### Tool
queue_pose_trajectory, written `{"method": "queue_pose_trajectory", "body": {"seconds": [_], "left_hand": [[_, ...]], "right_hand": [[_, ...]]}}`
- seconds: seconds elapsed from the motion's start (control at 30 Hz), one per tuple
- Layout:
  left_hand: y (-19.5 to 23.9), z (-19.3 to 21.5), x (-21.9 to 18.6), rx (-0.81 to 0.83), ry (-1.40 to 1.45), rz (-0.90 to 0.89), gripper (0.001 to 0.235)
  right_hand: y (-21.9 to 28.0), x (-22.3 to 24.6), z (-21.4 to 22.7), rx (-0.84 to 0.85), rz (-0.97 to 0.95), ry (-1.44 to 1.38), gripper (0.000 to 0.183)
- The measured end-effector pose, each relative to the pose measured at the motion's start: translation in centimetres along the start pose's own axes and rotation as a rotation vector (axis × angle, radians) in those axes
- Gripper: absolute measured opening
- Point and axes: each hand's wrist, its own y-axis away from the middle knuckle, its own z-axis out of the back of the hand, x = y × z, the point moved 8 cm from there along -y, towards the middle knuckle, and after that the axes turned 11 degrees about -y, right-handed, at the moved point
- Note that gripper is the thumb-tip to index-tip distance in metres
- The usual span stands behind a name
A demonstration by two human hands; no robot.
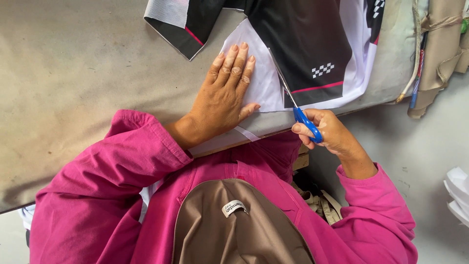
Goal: A person uses scissors to cut out pattern pieces from printed jersey fabric on a low table.
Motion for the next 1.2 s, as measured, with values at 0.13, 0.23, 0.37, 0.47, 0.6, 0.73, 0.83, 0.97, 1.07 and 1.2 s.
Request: {"method": "queue_pose_trajectory", "body": {"seconds": [0.13, 0.23, 0.37, 0.47, 0.6, 0.73, 0.83, 0.97, 1.07, 1.2], "left_hand": [[0.0, -0.1, 0.0, 0.005, 0.005, 0.003, 0.086], [0.0, 0.0, 0.1, 0.005, -0.007, 0.006, 0.086], [0.0, 0.0, 0.1, 0.002, -0.026, 0.009, 0.087], [0.0, -0.1, 0.1, 0.007, -0.024, 0.01, 0.087], [0.0, -0.2, 0.1, 0.004, -0.043, 0.01, 0.086], [0.0, 0.0, 0.1, -0.003, -0.019, 0.008, 0.086], [0.0, 0.0, 0.2, -0.009, -0.032, 0.013, 0.086], [0.0, -0.1, 0.1, 0.01, -0.029, 0.006, 0.087], [0.0, -0.1, 0.1, 0.018, -0.025, 0.004, 0.087], [-0.1, 0.0, 0.2, 0.031, -0.033, 0.003, 0.087]], "right_hand": [[0.3, 0.6, -0.1, -0.021, -0.002, 0.002, 0.026], [0.0, 0.5, 0.1, -0.027, -0.01, 0.029, 0.029], [-0.5, 1.2, -0.2, 0.053, 0.019, 0.017, 0.025], [-0.5, 1.7, -0.4, 0.045, 0.019, 0.034, 0.026], [-0.7, 1.4, 0.0, 0.011, 0.001, 0.035, 0.028], [-1.0, 1.5, 0.3, 0.012, -0.019, 0.047, 0.03], [-1.5, 1.4, 0.3, 0.081, 0.011, 0.024, 0.021], [-1.7, 1.8, 0.1, 0.091, 0.014, 0.033, 0.021], [-1.5, 2.4, -0.2, 0.077, 0.021, 0.039, 0.024], [-1.6, 2.6, -0.1, 0.084, 0.023, 0.047, 0.028]]}}
